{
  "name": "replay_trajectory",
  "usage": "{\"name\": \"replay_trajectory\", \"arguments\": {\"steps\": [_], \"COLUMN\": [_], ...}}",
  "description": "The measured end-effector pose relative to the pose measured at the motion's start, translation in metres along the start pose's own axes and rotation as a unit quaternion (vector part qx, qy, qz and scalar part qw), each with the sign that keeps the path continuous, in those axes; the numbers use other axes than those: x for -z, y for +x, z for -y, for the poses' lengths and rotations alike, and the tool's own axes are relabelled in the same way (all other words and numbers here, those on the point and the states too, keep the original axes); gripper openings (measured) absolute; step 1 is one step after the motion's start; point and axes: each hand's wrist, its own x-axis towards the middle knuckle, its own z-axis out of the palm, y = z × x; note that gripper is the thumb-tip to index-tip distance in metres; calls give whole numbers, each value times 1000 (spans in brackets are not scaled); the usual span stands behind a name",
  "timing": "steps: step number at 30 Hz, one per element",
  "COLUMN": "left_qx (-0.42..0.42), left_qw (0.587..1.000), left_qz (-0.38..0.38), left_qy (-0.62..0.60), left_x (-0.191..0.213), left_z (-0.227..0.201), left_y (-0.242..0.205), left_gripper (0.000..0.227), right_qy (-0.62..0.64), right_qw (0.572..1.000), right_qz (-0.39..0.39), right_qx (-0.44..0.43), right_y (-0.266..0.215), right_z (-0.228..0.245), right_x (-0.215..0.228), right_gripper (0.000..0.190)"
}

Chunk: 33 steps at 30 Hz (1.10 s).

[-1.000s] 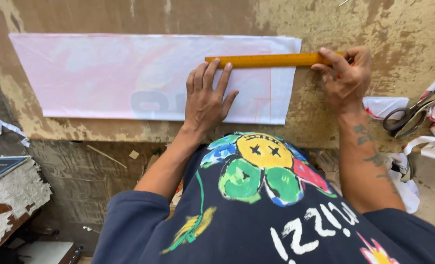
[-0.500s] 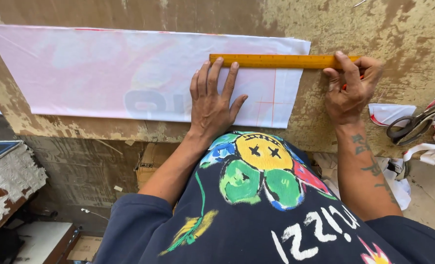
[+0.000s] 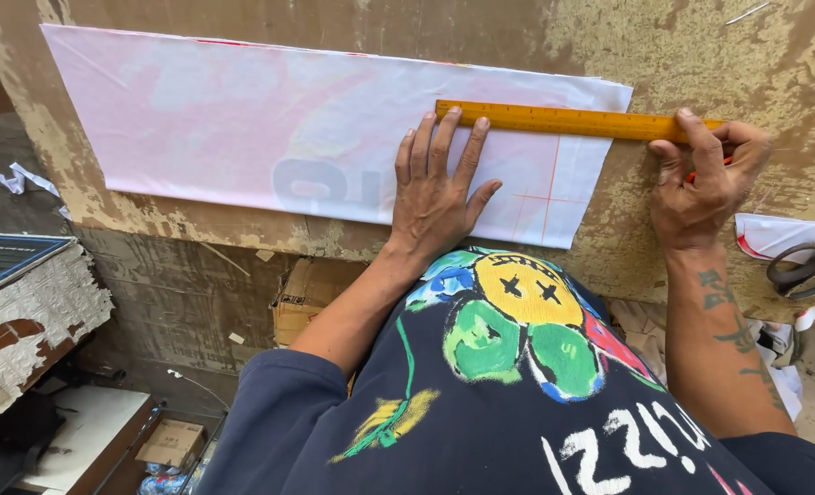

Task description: The person marks a white fabric piece with a red chalk and ruler, then cuts it into a specific shape using scissors. They then place a patterned fabric on the table, mark it, and cut it to match the shape of the first piece.

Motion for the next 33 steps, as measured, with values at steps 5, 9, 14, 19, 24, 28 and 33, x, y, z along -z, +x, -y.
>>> {"name": "replay_trajectory", "arguments": {"steps": [5, 9, 14, 19, 24, 28, 33], "left_qx": [-8, -9, -15, -16, -40, -28, -13], "left_qw": [1000, 1000, 1000, 999, 997, 997, 992], "left_qz": [15, -7, 0, 18, 22, 39, 90], "left_qy": [22, 3, 13, 38, 62, 59, 89], "left_x": [1, 5, 8, 22, 19, 21, 17], "left_z": [0, -2, -4, -9, -12, -17, -23], "left_y": [1, 2, 2, 6, 8, 9, 7], "left_gripper": [80, 77, 83, 86, 92, 95, 112], "right_qy": [-3, 10, 3, -31, 363, 465, 244], "right_qw": [1000, 1000, 1000, 999, 645, 672, 956], "right_qz": [0, 3, 4, 13, -190, -36, 158], "right_qx": [1, -7, -10, -12, -645, -575, 40], "right_y": [0, 3, 4, 7, 77, 108, 124], "right_z": [0, 5, 5, 5, 34, 77, 128], "right_x": [-1, 2, 2, 8, 34, 14, -62], "right_gripper": [44, 39, 41, 42, 48, 27, 28]}}
